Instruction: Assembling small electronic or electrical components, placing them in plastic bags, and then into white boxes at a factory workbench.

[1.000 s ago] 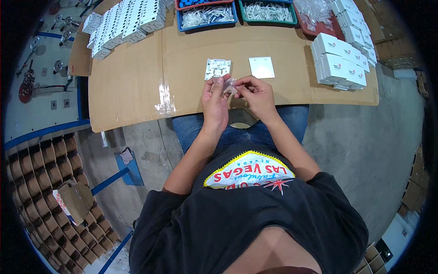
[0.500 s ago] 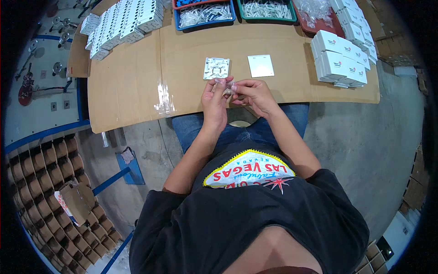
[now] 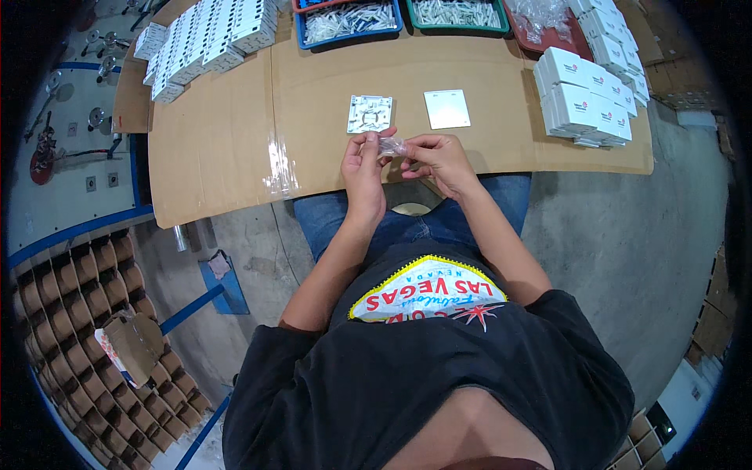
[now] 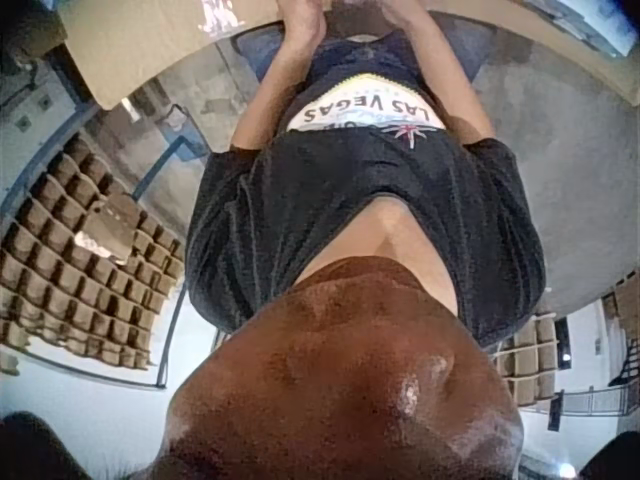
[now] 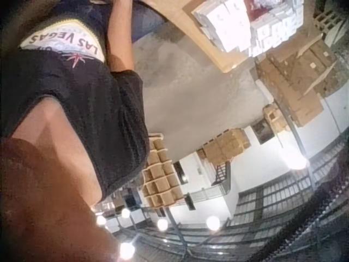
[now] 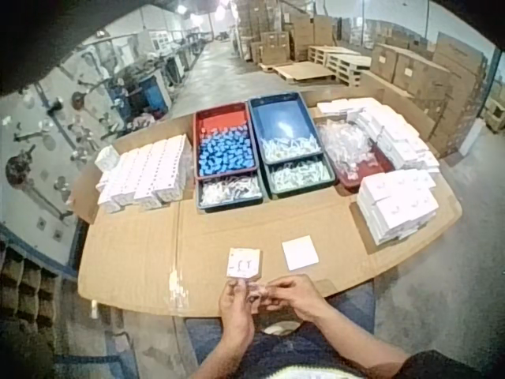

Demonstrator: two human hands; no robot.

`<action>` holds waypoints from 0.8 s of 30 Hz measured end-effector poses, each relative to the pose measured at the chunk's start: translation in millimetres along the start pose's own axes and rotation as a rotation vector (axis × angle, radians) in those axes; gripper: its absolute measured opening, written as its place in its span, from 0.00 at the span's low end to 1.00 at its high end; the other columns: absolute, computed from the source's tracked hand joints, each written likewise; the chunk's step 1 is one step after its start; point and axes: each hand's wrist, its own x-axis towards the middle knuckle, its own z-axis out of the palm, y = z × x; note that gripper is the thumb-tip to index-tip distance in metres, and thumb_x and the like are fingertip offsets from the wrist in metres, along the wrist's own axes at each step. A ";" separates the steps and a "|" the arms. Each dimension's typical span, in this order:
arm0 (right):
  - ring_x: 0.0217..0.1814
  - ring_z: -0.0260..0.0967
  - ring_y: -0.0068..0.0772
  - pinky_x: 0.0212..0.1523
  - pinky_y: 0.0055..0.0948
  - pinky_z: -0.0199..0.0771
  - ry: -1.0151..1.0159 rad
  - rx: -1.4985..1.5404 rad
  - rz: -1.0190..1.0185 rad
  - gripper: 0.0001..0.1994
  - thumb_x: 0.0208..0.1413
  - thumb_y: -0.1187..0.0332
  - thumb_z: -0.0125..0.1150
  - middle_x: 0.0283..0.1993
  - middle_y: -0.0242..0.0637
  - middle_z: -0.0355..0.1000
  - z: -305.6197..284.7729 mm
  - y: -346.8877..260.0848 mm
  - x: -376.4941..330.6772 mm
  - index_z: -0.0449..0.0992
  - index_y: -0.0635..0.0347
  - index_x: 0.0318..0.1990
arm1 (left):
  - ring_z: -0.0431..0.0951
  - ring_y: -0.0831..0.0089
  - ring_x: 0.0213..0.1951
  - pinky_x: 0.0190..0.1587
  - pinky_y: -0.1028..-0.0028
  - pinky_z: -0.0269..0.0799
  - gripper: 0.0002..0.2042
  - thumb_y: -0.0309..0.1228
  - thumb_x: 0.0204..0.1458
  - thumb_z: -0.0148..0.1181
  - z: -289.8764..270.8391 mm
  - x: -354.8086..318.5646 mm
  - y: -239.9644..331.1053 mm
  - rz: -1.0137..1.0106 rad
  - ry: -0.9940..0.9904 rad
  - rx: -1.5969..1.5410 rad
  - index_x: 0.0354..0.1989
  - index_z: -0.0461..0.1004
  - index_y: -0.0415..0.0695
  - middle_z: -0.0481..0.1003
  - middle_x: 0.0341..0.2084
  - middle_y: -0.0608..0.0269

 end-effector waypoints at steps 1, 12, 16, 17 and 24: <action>0.32 0.79 0.28 0.30 0.24 0.83 0.000 0.000 0.001 0.09 0.61 0.71 0.65 0.31 0.37 0.78 1.6 -1.1 -1.7 0.81 0.68 0.44 | 0.79 0.75 0.43 0.46 0.74 0.72 0.09 0.37 0.68 0.52 -1.7 0.8 0.0 -0.001 0.000 0.000 0.45 0.70 0.45 0.80 0.48 0.54; 0.30 0.77 0.23 0.30 0.23 0.76 0.104 -0.611 -0.307 0.08 0.58 0.71 0.65 0.33 0.38 0.80 5.4 -13.6 -11.1 0.81 0.67 0.39 | 0.74 0.61 0.55 0.61 0.63 0.61 0.28 0.35 0.45 0.72 -5.3 7.4 40.2 0.763 -0.430 1.292 0.57 0.73 0.47 0.77 0.52 0.61; 0.33 0.78 0.24 0.35 0.24 0.77 0.138 -0.787 -0.445 0.07 0.57 0.70 0.64 0.34 0.40 0.80 15.4 -19.5 -18.6 0.81 0.66 0.38 | 0.76 0.64 0.53 0.63 0.64 0.58 0.23 0.33 0.45 0.72 -11.2 9.6 30.5 0.701 -0.422 1.282 0.53 0.77 0.49 0.78 0.49 0.63; 0.35 0.78 0.24 0.36 0.24 0.77 0.126 -0.771 -0.458 0.08 0.59 0.69 0.63 0.34 0.40 0.80 15.6 -20.9 -18.7 0.81 0.66 0.38 | 0.76 0.63 0.52 0.61 0.64 0.60 0.22 0.32 0.46 0.71 -12.5 11.0 29.5 0.702 -0.401 1.248 0.52 0.78 0.49 0.79 0.48 0.62; 0.40 0.79 0.27 0.39 0.25 0.78 0.089 -0.381 -0.460 0.13 0.66 0.65 0.58 0.42 0.37 0.80 13.6 -17.3 -11.4 0.77 0.66 0.50 | 0.74 0.62 0.59 0.63 0.61 0.66 0.21 0.26 0.46 0.73 -3.5 4.6 26.0 0.390 -0.252 0.577 0.51 0.78 0.43 0.79 0.51 0.59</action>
